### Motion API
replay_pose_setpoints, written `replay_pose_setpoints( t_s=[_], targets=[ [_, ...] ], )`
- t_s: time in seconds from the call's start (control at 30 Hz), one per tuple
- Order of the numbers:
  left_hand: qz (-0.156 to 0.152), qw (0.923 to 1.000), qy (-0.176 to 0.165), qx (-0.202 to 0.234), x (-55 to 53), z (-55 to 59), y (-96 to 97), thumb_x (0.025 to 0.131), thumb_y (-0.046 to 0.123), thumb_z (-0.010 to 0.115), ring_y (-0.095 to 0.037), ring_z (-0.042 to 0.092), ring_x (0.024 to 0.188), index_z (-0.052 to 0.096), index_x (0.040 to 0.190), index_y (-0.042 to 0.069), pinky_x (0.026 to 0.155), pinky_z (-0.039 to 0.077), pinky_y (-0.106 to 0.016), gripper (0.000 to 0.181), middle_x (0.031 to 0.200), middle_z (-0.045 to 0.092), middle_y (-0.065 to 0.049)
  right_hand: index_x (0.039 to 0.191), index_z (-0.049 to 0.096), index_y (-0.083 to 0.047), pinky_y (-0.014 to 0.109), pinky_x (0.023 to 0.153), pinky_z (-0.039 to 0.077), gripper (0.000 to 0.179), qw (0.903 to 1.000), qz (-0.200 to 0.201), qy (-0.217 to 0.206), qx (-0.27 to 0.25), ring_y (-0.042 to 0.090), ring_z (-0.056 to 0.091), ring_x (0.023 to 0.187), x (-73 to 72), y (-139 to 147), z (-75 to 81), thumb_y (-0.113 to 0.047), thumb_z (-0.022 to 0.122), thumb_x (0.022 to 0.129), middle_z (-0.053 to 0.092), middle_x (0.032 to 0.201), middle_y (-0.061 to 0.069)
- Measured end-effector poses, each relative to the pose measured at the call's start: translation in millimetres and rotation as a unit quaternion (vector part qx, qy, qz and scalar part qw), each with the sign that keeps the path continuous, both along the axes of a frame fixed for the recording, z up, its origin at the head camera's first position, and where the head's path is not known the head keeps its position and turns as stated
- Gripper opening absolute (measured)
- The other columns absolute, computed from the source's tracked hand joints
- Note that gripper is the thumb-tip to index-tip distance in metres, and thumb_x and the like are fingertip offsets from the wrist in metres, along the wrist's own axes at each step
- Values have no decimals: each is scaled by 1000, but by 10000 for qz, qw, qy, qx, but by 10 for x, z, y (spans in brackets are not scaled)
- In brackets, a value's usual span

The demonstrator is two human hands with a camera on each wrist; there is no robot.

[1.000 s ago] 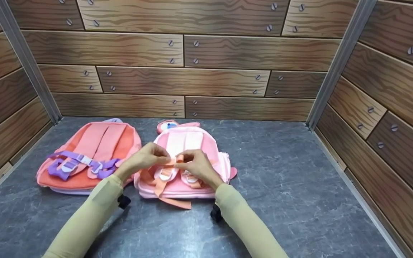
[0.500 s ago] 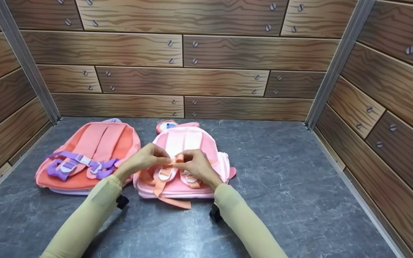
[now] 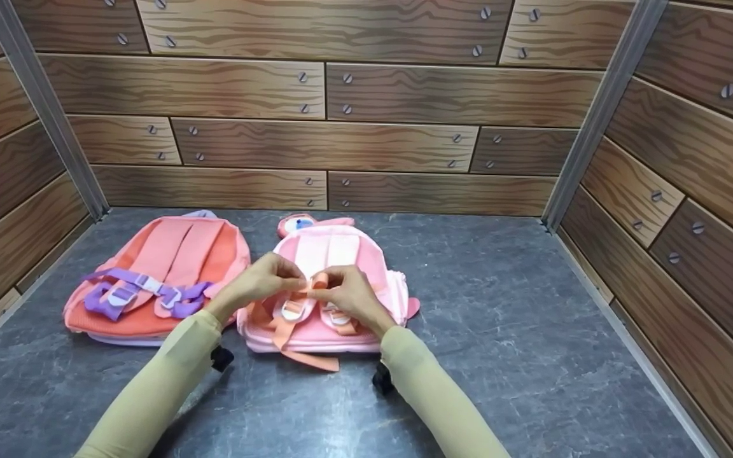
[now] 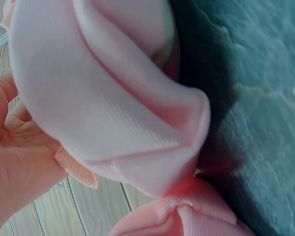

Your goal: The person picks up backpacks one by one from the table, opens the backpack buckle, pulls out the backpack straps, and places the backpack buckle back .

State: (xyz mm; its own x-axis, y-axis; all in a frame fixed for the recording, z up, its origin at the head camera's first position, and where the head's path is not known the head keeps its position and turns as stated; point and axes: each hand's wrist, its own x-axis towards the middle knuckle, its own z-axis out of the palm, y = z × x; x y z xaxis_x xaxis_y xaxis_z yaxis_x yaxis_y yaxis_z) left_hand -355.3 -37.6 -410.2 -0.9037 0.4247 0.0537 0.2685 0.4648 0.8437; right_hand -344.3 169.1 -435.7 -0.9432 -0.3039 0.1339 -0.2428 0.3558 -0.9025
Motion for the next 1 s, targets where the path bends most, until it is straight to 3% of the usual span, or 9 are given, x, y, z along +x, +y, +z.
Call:
replay_pose_setpoints(
  t_s=[0.37, 0.73, 1.0],
  targets=[
    [-67, 9999, -46, 86, -19, 0, 23, 88, 12, 70, -9, 56, 69, 76, 89, 2, 65, 45, -20, 11, 73, 67, 2, 97, 74, -8, 20, 70, 48, 23, 10000, 14, 49, 44, 12, 59, 82, -1, 10, -2, -18, 83, 78, 67, 83, -5],
    [-25, 9996, -168, 244, -32, -16, -90, 85, 5, 70, -10, 54, 68, 75, 90, -2, 61, 43, -20, 10, 73, 66, 1, 99, 73, -7, 19, 61, 46, 24, 9999, -76, -14, 148, 10, 58, 77, 16, 17, 11, -18, 82, 80, 66, 84, -5],
    [-88, 9998, -176, 54, -27, 16, -10, 87, 7, 68, -11, 53, 69, 75, 92, 1, 60, 42, -21, 11, 75, 66, 2, 95, 74, -8, 19, 66, 48, 21, 9999, 61, 127, 6, 10, 59, 79, 12, 12, 14, -17, 82, 78, 67, 83, -4]
  ],
)
